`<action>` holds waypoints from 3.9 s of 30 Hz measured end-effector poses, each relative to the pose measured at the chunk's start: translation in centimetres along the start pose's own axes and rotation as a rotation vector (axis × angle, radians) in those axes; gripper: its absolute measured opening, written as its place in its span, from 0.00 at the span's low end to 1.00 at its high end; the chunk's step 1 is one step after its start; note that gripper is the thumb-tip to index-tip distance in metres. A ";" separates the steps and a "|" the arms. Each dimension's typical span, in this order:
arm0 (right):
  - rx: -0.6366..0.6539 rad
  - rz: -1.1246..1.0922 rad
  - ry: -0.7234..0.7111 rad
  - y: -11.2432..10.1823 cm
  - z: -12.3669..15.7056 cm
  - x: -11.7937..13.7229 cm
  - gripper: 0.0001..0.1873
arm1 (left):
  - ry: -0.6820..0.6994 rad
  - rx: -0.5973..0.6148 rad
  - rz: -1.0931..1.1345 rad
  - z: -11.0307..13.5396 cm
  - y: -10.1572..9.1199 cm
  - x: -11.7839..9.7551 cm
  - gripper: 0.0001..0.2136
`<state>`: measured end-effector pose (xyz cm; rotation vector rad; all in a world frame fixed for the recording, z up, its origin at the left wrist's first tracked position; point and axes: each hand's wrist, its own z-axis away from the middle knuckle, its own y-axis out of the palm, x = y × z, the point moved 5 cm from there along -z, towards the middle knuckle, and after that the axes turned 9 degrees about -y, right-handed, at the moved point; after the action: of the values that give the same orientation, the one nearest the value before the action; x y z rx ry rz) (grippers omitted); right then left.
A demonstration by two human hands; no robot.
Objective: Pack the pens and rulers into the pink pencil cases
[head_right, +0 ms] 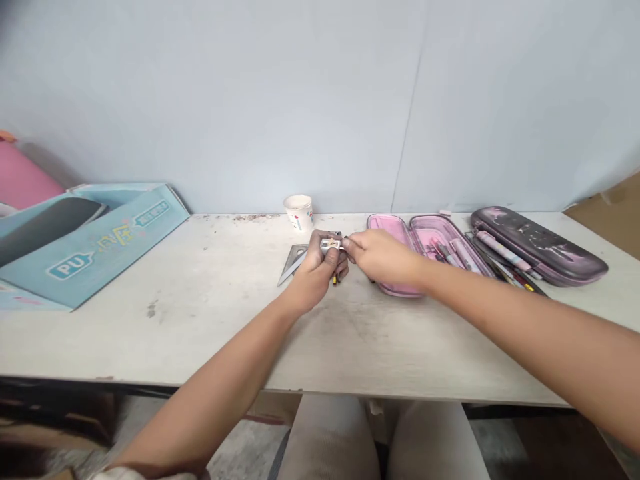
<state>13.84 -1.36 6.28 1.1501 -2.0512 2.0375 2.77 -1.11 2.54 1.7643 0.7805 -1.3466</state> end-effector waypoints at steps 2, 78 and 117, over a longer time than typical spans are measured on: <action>0.179 -0.401 0.114 0.8 0.0 -0.6 0.16 | 0.033 -0.006 -0.147 0.0 -0.2 0.1 0.08; -0.494 -0.314 -0.021 2.1 1.7 -4.7 0.14 | -0.098 -0.099 0.283 -1.7 -0.4 1.2 0.12; -0.393 0.650 0.255 -4.4 6.0 -11.2 0.18 | -0.127 0.059 -0.451 -3.0 4.2 1.4 0.08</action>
<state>26.99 -0.82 3.58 0.1535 -2.7330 1.7013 8.14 -0.70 2.52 1.5829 1.1216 -1.7714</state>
